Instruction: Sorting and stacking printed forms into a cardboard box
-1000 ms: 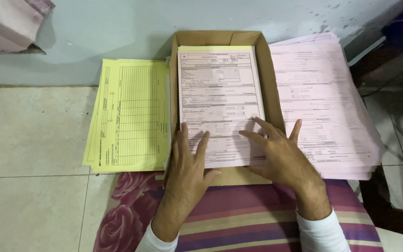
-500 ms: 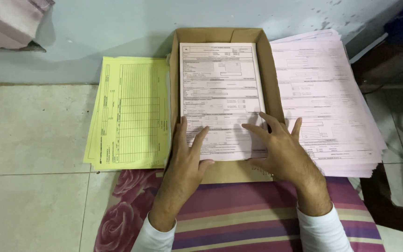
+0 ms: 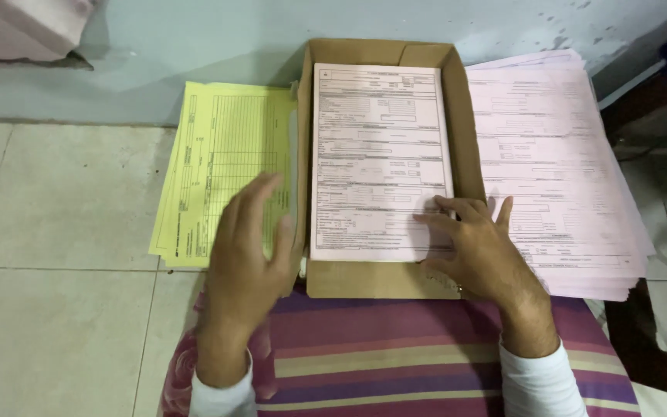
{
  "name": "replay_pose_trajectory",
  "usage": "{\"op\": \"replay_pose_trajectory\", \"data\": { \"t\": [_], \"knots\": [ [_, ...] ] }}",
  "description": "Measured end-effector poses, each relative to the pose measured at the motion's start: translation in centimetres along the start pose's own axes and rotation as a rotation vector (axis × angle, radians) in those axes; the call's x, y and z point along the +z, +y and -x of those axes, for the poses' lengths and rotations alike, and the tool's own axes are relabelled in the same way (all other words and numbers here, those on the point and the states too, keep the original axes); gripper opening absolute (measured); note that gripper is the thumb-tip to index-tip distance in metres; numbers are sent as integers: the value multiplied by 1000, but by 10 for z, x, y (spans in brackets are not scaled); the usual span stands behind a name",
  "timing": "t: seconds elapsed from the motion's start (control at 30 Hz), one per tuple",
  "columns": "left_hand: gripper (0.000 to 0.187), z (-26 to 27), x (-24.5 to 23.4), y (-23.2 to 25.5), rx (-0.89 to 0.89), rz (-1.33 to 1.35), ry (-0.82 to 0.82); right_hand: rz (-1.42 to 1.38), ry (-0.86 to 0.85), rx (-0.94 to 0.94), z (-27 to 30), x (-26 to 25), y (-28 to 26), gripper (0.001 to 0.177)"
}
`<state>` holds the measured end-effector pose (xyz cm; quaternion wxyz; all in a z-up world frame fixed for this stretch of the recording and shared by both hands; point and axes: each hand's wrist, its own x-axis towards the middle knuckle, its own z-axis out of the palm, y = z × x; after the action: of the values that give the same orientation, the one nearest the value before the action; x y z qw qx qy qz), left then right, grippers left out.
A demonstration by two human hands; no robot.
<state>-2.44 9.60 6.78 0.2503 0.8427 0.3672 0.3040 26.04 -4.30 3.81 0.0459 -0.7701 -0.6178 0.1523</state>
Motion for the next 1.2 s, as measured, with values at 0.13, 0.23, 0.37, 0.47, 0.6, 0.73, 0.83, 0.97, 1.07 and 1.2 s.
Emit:
{"op": "replay_pose_trajectory", "data": {
  "t": [0.13,0.23,0.37,0.47,0.6,0.73,0.83,0.97,1.07,1.2],
  "knots": [
    [66,4,23,-71,-332,-300,-172,0,-43,37,-1,-1,-4,71],
    [113,6,38,-93,-529,-294,-408,34,-16,52,-3,5,1,69],
    [127,12,55,-109,-511,-389,-525,15,-35,34,-1,4,1,72],
    [108,12,62,-115,-537,-391,-533,46,-8,17,-3,9,7,73],
    [103,12,64,-119,-539,-363,-484,82,47,-21,-2,12,10,71],
    [124,11,61,-118,-525,-372,-495,82,18,-2,-3,12,12,72],
    [115,10,60,-121,-546,-350,-501,85,45,-34,-3,12,12,74],
    [97,12,59,-134,-481,-312,-439,110,53,-43,-2,11,11,72],
    [90,1,14,-96,-518,-160,-401,68,20,-8,-4,9,9,70],
    [85,7,-13,-116,-450,-120,-202,130,54,-50,-5,16,17,74]
  ]
}}
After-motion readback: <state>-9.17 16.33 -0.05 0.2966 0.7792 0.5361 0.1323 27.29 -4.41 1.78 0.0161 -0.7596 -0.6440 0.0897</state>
